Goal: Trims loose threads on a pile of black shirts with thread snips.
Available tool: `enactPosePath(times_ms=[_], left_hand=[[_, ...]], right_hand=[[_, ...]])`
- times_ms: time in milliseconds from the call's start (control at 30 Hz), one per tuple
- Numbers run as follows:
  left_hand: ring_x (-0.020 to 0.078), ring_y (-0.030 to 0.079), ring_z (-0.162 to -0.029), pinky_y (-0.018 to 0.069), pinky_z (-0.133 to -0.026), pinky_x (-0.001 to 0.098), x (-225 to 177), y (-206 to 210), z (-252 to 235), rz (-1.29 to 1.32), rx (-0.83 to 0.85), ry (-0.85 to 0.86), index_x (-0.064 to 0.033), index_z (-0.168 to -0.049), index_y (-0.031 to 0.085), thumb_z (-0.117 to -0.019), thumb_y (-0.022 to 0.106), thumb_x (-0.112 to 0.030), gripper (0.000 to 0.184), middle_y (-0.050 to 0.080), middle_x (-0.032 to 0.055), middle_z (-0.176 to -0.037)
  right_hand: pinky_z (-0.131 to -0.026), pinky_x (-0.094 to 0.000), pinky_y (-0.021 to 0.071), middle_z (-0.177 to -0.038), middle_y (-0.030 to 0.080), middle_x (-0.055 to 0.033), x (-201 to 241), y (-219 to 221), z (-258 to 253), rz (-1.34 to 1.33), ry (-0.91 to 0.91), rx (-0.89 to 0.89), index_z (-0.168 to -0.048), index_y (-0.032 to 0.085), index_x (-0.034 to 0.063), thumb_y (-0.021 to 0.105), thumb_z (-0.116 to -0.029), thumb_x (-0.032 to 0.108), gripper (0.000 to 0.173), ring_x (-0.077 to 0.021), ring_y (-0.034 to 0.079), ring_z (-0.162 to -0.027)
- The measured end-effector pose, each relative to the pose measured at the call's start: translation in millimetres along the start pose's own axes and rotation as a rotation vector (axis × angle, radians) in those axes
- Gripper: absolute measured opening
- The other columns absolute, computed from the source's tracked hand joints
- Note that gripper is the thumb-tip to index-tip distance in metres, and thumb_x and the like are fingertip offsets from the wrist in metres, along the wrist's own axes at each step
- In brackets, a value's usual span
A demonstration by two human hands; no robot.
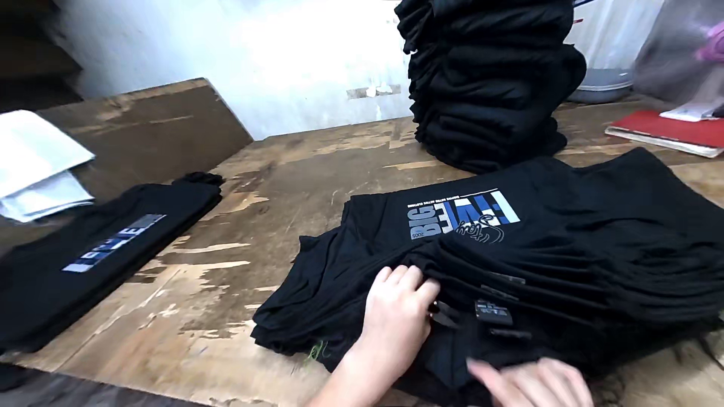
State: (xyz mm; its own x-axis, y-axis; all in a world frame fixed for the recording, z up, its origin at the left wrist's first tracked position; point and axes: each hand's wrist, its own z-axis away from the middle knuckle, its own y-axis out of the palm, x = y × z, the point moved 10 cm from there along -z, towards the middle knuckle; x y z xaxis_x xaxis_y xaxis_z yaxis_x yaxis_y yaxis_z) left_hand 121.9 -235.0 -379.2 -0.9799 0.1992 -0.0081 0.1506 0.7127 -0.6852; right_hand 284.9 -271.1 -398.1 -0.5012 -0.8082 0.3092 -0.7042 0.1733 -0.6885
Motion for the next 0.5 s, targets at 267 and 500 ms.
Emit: enactPosePath(times_ms=[267,500], left_hand=[[0.0099,0.063,-0.056,0.0541,-0.053,0.0348,11.3,-1.6,38.1,0.608,0.598,-0.460,-0.0124,-0.079,0.074,-0.0936,0.069,-0.047,0.038,0.066,-0.0018,-0.063],[0.0071,0.072,-0.071,0.0594,-0.065,0.0230,14.0,1.6,47.1,1.185,0.337,-0.608,-0.0053,-0.094,0.072,-0.0950,0.073,-0.014,0.009,0.077,0.0012,-0.082]], right_hand=[[-0.104,-0.0312,0.0463,-0.101,0.065,-0.0076,21.9,13.9,-3.6,-0.226,-0.161,-0.215,-0.094,0.076,0.0104,0.074,-0.0912,0.014,0.004,-0.0193,0.060,-0.107],[-0.076,-0.0139,0.0576,-0.100,0.064,-0.0057,-22.8,16.3,-5.9,-0.579,0.331,-0.326,-0.088,0.079,0.0046,0.079,-0.0891,0.010,0.006,-0.0011,0.064,-0.087]])
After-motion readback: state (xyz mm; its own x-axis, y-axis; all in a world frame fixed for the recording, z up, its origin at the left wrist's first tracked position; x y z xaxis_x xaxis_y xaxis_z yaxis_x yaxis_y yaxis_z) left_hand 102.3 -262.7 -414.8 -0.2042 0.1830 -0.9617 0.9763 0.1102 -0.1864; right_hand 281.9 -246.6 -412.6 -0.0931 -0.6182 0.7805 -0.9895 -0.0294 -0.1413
